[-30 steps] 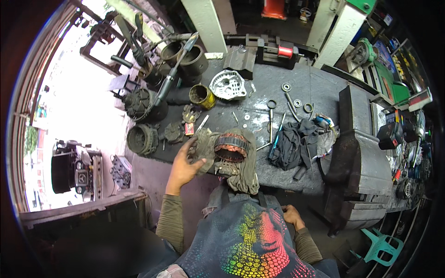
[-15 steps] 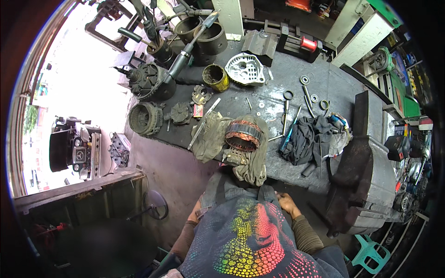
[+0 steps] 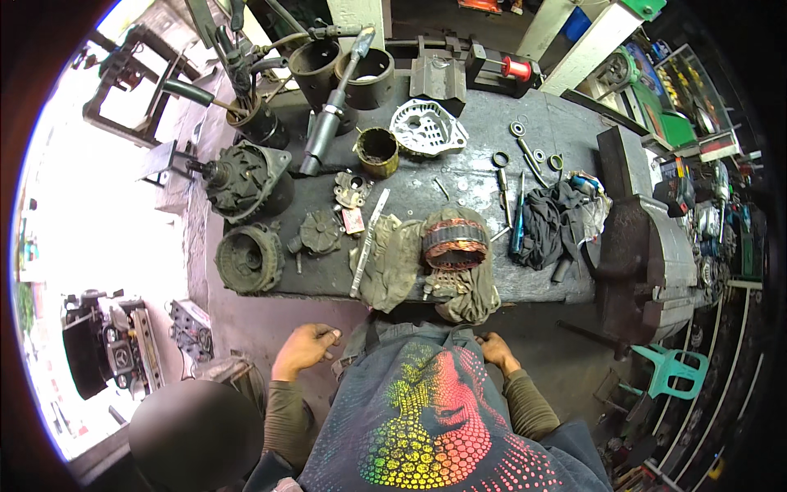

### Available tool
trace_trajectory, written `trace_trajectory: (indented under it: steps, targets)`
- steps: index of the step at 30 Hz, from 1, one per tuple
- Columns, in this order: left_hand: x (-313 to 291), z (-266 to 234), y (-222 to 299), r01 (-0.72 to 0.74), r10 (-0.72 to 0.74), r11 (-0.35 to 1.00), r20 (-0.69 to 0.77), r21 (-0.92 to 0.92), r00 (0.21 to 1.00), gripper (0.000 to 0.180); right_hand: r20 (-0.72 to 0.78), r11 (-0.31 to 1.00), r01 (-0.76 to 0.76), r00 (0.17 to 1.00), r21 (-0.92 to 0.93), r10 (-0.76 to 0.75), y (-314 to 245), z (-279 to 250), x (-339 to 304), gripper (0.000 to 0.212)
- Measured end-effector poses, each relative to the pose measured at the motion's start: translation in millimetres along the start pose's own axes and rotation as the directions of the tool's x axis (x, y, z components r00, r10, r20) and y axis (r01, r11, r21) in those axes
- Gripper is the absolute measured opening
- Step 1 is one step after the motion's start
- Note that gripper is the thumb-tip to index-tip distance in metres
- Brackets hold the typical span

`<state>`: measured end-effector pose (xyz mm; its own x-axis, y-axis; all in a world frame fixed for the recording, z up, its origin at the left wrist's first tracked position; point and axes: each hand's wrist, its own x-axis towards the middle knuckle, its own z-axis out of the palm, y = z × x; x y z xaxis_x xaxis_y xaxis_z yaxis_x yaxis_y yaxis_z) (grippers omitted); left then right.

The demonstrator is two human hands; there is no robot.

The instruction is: The person disassembles and reassembles an alternator on a workbench. They remove the rear housing, inspect the stator, use a power drill to remove and install bolts, and hammer a component into place. The person handles multiple alternator parts and tools throughout the process.

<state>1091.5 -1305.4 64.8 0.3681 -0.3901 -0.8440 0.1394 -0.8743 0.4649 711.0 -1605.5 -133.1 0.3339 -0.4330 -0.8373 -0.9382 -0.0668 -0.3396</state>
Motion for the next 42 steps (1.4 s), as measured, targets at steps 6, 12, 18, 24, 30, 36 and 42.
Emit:
trace_trajectory:
  steps: [6,12,18,24,30,36,42]
  targets:
    - [-65,-116,92,-0.497,0.49,0.867,0.217,-0.024,0.844,0.032,0.105,0.966,0.099,0.992,-0.239,-0.076,-96,-18,-90,0.042]
    - [-103,-196,173,-0.869,0.838,0.487,-0.233,-0.09,0.494,0.027,0.077,0.941,0.325,0.94,0.094,-0.333,-233,-91,-180,0.034]
    - [-55,-245,266,-0.926,0.804,0.354,-0.549,0.132,0.229,0.025,-0.308,0.686,0.701,0.707,0.192,-0.636,-340,-113,-178,0.026]
    - [-14,-293,329,-0.695,0.822,0.438,-0.566,0.569,0.055,0.035,-0.375,0.659,0.68,0.731,0.323,-0.57,-359,-130,-165,0.023]
    - [12,-296,347,-0.659,0.807,0.469,-0.588,0.589,0.049,0.038,-0.303,0.768,0.61,0.782,0.195,-0.544,-364,-104,-129,0.022]
    - [12,-287,349,-0.6,0.788,0.535,-0.607,0.595,0.102,0.039,-0.187,0.714,0.684,0.69,-0.151,-0.7,-385,-45,-90,0.027]
    - [-25,-253,304,-0.866,0.773,0.39,-0.622,0.311,0.124,0.031,-0.203,0.66,0.655,0.636,-0.367,-0.744,-402,-18,-54,0.032]
